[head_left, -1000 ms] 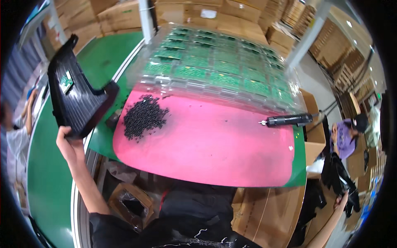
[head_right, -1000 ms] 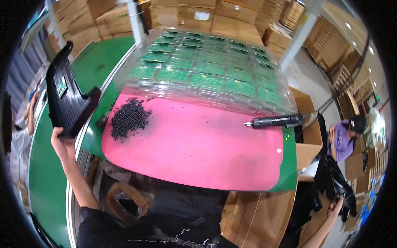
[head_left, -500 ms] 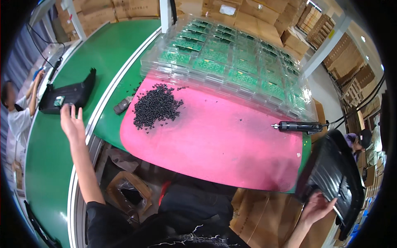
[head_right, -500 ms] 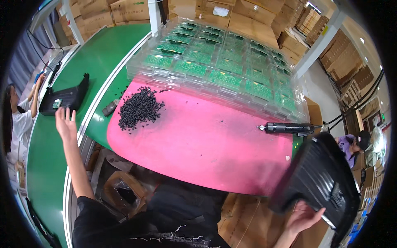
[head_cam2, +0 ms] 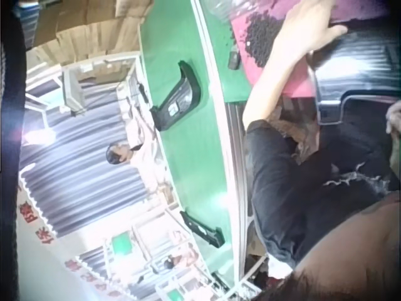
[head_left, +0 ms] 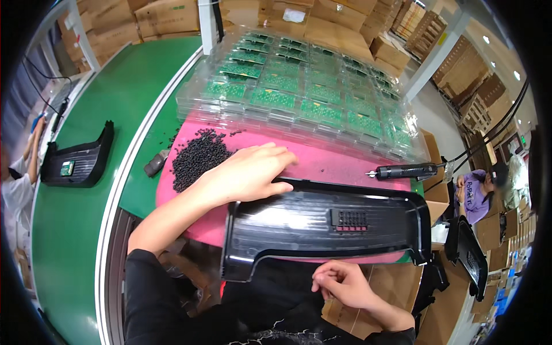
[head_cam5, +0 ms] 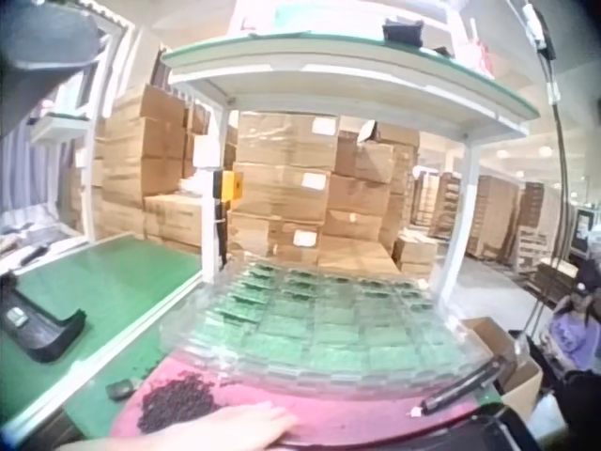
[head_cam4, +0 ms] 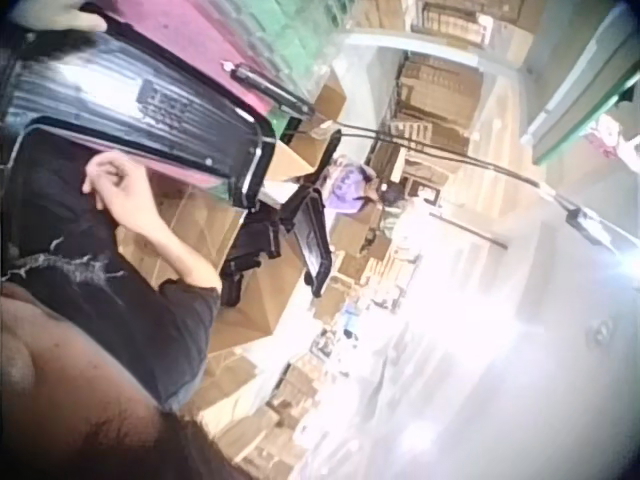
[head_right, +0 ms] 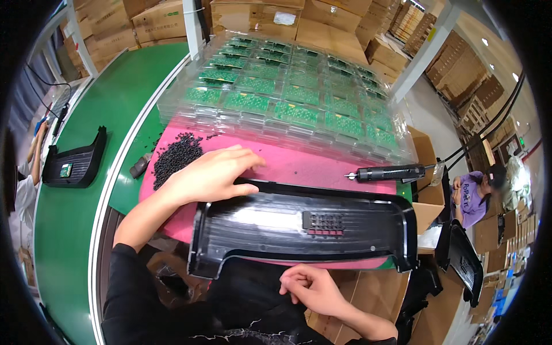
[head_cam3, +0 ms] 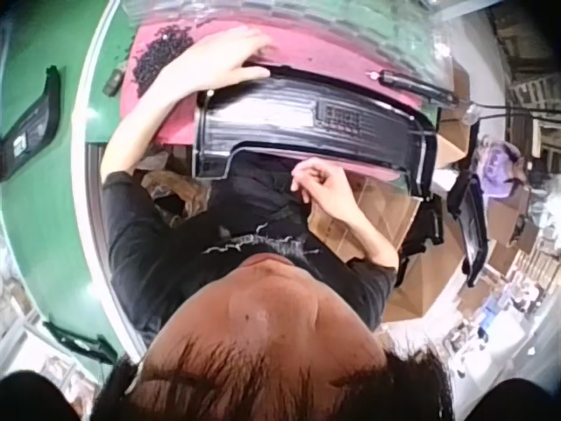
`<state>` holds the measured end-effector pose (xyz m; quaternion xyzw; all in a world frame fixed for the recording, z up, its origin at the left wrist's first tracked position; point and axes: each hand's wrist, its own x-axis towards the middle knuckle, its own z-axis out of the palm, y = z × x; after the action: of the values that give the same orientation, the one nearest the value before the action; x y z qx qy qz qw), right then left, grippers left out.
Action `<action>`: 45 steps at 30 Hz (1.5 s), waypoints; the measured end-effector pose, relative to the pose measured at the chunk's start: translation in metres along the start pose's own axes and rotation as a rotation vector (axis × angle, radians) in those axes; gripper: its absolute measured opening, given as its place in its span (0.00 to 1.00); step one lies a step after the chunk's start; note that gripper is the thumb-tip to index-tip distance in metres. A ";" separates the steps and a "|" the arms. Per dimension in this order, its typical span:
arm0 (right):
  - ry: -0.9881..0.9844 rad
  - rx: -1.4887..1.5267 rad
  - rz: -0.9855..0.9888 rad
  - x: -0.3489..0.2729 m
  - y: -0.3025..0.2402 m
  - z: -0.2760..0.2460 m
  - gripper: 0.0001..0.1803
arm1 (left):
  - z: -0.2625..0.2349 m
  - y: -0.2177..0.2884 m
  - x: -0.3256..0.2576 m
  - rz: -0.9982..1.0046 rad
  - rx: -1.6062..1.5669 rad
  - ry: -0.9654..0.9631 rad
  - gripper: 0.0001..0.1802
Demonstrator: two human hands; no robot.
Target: Assembling a circuit board into a plastic housing using an electric screwdriver.
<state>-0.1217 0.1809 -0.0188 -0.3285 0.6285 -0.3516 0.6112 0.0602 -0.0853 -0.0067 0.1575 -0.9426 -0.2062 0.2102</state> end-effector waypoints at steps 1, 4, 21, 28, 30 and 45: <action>-0.021 -0.024 -0.050 0.000 -0.008 -0.007 0.07 | 0.003 -0.005 0.006 -0.043 -0.015 -0.096 0.22; 0.060 -0.218 -0.226 0.013 -0.052 -0.027 0.04 | 0.014 -0.016 0.011 -0.088 -0.056 -0.195 0.15; 0.798 -1.529 -0.554 0.380 -0.235 -0.046 0.27 | 0.018 -0.040 -0.005 0.271 0.033 -0.002 0.12; 0.734 -1.614 -0.817 0.379 -0.240 -0.046 0.30 | 0.012 -0.042 -0.005 0.271 0.046 -0.007 0.12; 0.790 -1.611 -1.143 0.356 -0.240 -0.046 0.29 | 0.008 -0.041 -0.003 0.286 0.056 -0.010 0.11; 0.279 -1.209 -1.467 0.083 -0.135 -0.035 0.19 | -0.012 0.036 0.002 -0.018 -0.179 0.124 0.17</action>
<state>-0.1619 0.0394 0.0508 -0.8548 0.4086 -0.2989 -0.1139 0.0561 -0.0593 0.0200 0.1588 -0.9041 -0.2814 0.2797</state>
